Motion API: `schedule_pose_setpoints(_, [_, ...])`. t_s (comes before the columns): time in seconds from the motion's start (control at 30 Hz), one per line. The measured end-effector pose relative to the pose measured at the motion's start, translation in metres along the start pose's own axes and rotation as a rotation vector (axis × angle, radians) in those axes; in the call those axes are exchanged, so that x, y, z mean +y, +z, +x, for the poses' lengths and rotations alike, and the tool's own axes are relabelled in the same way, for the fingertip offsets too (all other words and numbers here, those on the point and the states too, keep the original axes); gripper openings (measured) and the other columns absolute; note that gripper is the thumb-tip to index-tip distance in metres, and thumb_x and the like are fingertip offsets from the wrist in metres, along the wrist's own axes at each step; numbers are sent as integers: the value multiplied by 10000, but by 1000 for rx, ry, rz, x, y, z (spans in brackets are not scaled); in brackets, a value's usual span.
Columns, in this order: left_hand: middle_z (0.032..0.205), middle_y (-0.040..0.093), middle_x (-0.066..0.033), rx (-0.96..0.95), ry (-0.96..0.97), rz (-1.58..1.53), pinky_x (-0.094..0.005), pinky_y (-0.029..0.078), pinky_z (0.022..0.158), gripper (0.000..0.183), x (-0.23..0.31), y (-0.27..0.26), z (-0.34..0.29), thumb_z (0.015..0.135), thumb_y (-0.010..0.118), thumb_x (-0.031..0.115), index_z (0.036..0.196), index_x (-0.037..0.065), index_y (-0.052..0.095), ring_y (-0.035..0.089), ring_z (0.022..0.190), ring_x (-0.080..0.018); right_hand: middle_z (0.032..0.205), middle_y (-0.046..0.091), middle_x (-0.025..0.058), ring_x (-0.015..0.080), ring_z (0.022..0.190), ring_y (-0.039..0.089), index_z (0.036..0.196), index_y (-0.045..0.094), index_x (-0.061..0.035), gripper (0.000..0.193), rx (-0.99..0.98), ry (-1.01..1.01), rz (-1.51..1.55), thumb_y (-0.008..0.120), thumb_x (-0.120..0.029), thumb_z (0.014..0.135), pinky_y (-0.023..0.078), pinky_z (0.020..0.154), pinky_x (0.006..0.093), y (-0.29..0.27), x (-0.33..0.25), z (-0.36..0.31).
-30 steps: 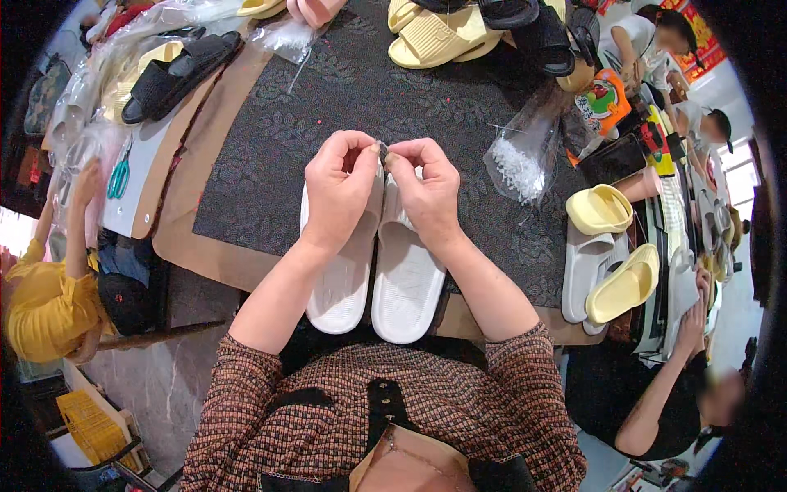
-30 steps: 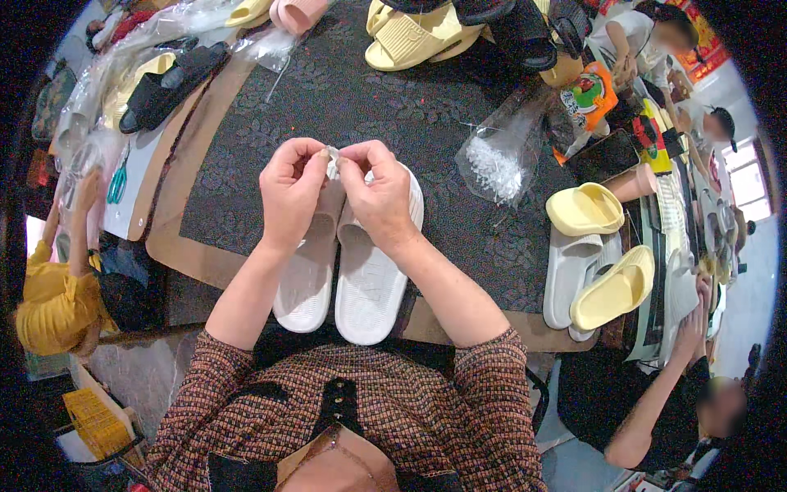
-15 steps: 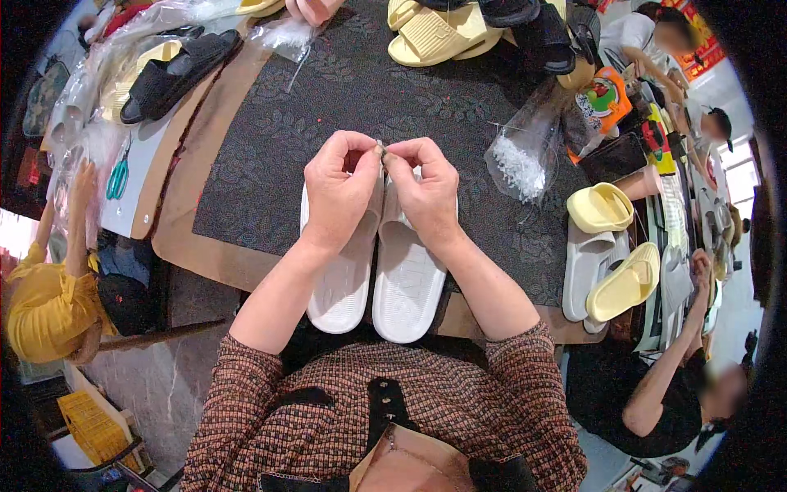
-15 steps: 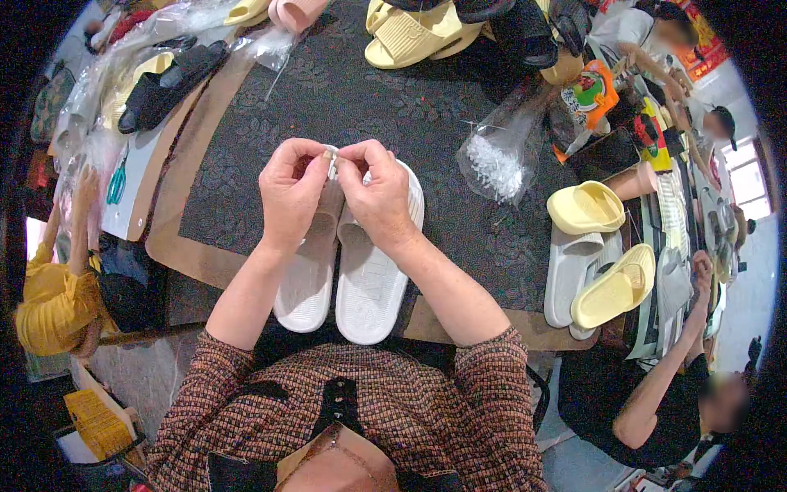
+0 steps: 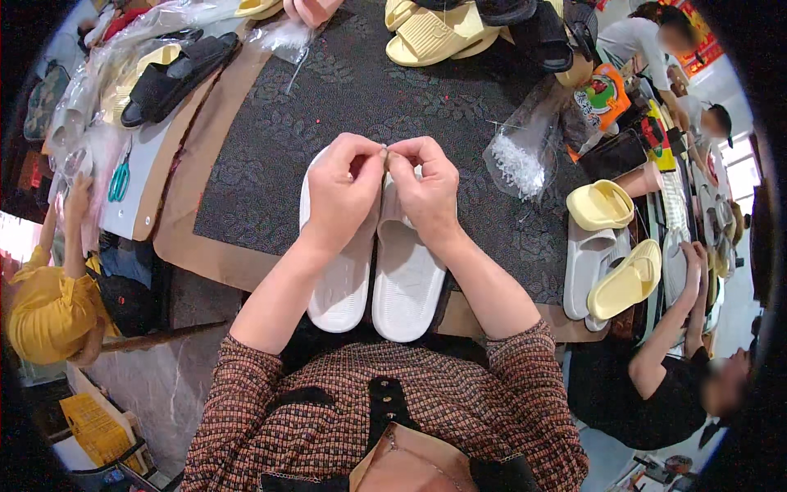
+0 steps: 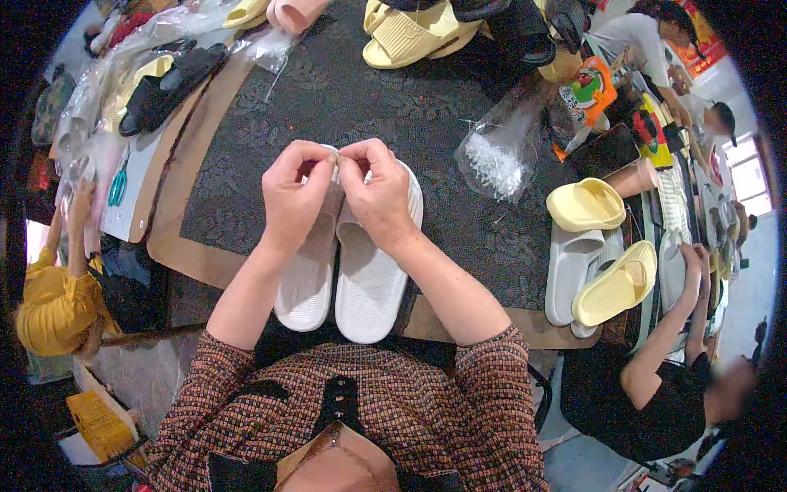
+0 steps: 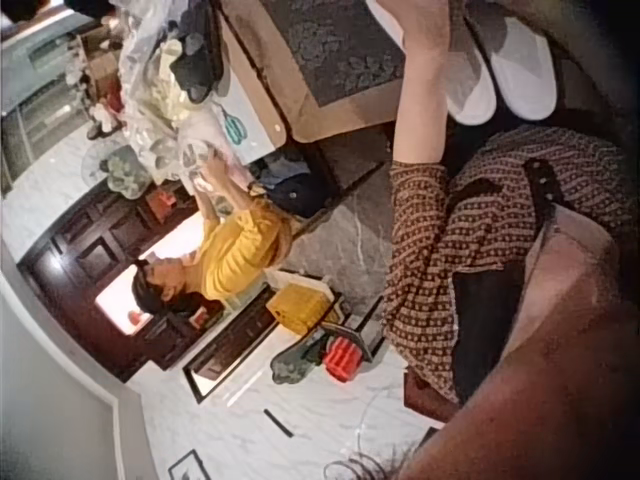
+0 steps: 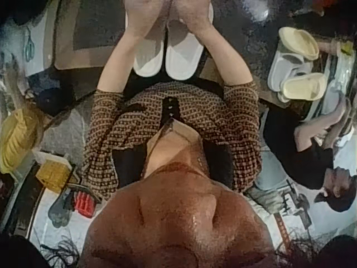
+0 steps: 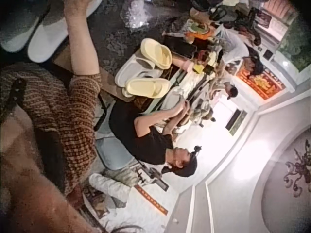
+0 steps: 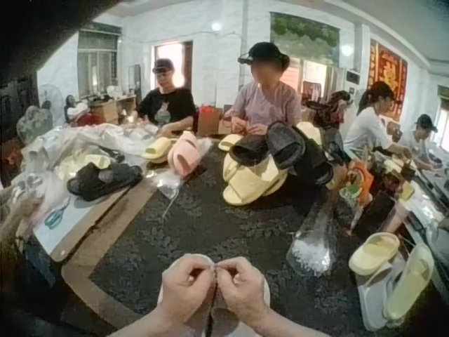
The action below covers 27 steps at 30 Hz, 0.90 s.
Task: The person assembles pairs of plastic slide slippers by hand. They pick up individual slipper halves, align them, and press them together to form a complete pair. The person handles multiple pairs of different colors, including white, yellow, and black, moving finished pairs aside on the table.
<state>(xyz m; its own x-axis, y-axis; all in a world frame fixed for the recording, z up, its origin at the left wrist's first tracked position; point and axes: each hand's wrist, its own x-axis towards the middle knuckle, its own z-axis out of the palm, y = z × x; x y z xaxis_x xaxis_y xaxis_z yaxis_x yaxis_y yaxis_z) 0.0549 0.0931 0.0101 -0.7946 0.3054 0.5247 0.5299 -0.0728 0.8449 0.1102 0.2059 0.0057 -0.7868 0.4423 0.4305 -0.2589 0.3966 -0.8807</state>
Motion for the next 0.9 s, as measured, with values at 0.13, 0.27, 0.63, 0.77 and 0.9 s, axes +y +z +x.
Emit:
schedule_pose_setpoints(0.13, [783,614,9,-99,-403,-298,-191,428,560,64,2,-10,3,875,588,59,905,17,626,523,637,-39,804,632,23,64,751,551,886,614,1,55,14,28,87,609,-36,845,454,685,221,3,2,-1])
schedule_pose_setpoints(0.27, [720,586,28,-124,-484,-373,-178,394,487,75,-2,-13,5,869,597,90,895,30,632,499,572,-23,801,631,28,66,752,554,875,611,0,46,-2,-18,35,608,-34,845,456,684,226,2,3,-1])
schedule_pose_setpoints(0.63, [672,562,39,-211,-531,-421,-166,375,442,33,-12,-18,5,832,615,75,831,44,628,484,538,-15,778,624,42,84,725,563,866,608,-1,46,-46,-104,-67,593,-4,822,462,667,242,0,8,-4])
schedule_pose_setpoints(0.77, [703,583,30,-218,-608,-635,-169,405,481,26,-15,-22,7,812,632,54,836,46,630,511,567,-30,773,623,48,90,710,564,865,610,0,55,-69,-111,-43,595,-26,820,462,656,246,-1,3,-2])
schedule_pose_setpoints(0.9, [721,590,20,-240,-631,-676,-175,424,532,28,-15,-24,7,805,633,40,832,47,631,516,591,-37,740,611,70,114,651,564,841,599,-3,59,-65,-84,19,597,-15,784,461,597,262,-1,0,-1])
